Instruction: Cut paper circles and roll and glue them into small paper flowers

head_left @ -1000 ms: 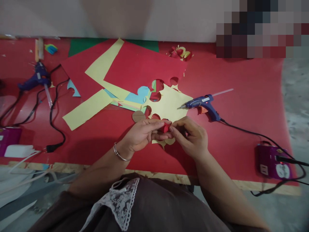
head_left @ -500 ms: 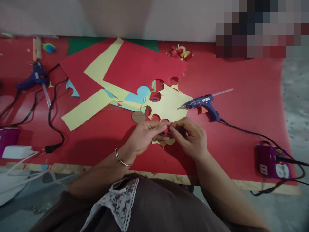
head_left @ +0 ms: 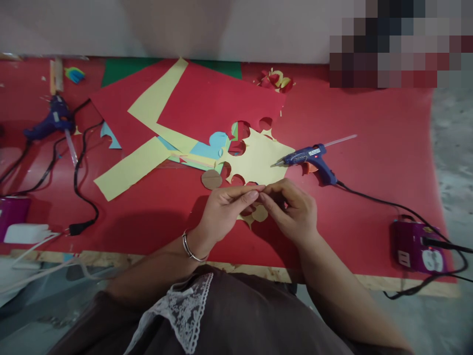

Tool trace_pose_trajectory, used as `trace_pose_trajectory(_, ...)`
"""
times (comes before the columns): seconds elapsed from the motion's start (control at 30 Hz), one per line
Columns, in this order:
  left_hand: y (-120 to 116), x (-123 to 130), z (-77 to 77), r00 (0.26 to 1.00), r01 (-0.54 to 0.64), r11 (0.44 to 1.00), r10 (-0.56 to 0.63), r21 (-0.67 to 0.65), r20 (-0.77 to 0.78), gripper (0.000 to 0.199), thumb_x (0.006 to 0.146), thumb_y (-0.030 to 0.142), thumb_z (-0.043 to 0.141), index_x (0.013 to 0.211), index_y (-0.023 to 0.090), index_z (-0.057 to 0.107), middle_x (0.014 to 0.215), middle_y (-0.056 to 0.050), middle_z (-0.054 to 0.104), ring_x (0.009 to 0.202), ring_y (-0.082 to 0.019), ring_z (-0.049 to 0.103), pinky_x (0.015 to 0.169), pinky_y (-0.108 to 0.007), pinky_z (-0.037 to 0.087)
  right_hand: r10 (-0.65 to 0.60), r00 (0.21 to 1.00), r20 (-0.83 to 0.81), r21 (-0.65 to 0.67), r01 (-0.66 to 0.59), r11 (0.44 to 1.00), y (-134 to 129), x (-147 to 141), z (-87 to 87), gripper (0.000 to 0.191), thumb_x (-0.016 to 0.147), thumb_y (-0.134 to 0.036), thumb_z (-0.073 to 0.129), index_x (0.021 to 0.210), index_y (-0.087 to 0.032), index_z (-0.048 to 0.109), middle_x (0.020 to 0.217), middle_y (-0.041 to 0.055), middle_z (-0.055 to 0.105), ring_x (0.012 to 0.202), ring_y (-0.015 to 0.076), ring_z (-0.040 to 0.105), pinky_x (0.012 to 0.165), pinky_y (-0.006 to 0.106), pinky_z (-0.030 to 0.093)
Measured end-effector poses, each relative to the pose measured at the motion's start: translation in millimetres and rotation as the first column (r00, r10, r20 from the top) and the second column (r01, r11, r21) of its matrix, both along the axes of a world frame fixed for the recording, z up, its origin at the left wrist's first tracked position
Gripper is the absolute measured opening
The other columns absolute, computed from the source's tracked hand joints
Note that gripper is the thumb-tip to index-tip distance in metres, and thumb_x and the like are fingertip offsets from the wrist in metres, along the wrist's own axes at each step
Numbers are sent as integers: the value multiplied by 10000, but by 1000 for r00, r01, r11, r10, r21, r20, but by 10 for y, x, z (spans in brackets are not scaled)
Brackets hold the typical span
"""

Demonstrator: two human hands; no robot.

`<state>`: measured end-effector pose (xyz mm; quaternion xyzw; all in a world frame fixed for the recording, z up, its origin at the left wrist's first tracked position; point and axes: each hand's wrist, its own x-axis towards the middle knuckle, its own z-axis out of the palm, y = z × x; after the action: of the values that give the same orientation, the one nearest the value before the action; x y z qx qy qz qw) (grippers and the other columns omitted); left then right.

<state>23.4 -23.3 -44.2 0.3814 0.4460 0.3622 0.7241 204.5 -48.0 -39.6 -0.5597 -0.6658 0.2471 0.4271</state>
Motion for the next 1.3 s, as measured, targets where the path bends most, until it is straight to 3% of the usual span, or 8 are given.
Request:
trace_pose_trajectory(0.27, 14, 10, 30, 985, 29, 999, -24, -23, 169, 214, 901, 432, 839, 1060, 300, 893, 1255, -85, 831, 957, -161, 740, 727, -232, 560, -12, 982, -189, -73, -2, 997, -10, -3, 0, 73, 965, -244, 757, 897, -224, 738, 762, -10, 711, 653, 128, 629, 602, 268, 470)
trace_pose_trajectory(0.43, -5, 24, -59, 993, -4, 1000, 6, -16, 122, 261, 913, 459, 832, 1107, 290, 878, 1062, -61, 845, 768, -117, 672, 662, -225, 528, 1, 981, -195, -102, -22, 995, -10, -31, 12, 109, 968, -242, 744, 861, -226, 740, 751, -14, 711, 632, 119, 610, 598, 272, 460)
trace_pose_trajectory(0.53, 0, 18, -62, 1000, -20, 988, 23, 154, -20, 263, 965, 456, 779, 1096, 240, 854, 936, -47, 809, 672, -109, 632, 635, -246, 524, -6, 983, -186, -115, -15, 993, -14, -46, 7, 106, 970, -243, 733, 866, -224, 737, 741, -13, 703, 634, 124, 609, 601, 277, 460)
trace_pose_trajectory(0.73, 52, -13, 52, 918, 149, 742, 141, 654, -370, 240, 1092, 356, 606, 967, 195, 733, 888, -47, 748, 852, -165, 685, 796, -303, 538, 7, 986, -164, -146, -31, 989, -23, -57, 27, 136, 987, -276, 709, 865, -220, 730, 739, -9, 706, 619, 122, 588, 598, 280, 459)
trace_pose_trajectory(0.83, 56, -13, 73, 854, 262, 629, 202, 732, -479, 241, 1122, 329, 535, 984, 200, 686, 936, -59, 756, 901, -182, 683, 844, -321, 535, 18, 988, -152, -159, -42, 986, -19, -62, 46, 178, 999, -303, 691, 845, -217, 716, 718, -7, 692, 598, 122, 567, 589, 284, 451)
trace_pose_trajectory(0.93, 40, 3, 77, 828, 319, 585, 211, 746, -520, 256, 1136, 322, 486, 992, 204, 662, 962, -71, 759, 915, -194, 681, 856, -333, 529, 35, 987, -154, -172, -62, 983, -19, -72, 64, 226, 1018, -320, 673, 818, -216, 698, 675, -15, 657, 573, 117, 543, 564, 280, 426)
trace_pose_trajectory(1.13, 63, -27, 122, 834, 303, 573, 227, 762, -503, 227, 1130, 283, 500, 993, 204, 662, 933, -59, 759, 891, -182, 688, 832, -312, 519, 33, 992, -125, -168, -54, 984, -35, 0, 89, 265, 1042, -361, 642, 824, -216, 682, 690, -5, 658, 585, 128, 550, 556, 286, 411)
trace_pose_trajectory(1.3, 178, -172, 91, 798, 251, 682, 256, 687, -545, 190, 1092, 347, 594, 1043, 220, 727, 933, -52, 791, 880, -193, 696, 866, -336, 517, 38, 995, 97, -131, -25, 991, -56, 212, 36, 216, 1025, -322, 665, 839, -212, 683, 728, 10, 673, 623, 138, 583, 582, 285, 413)
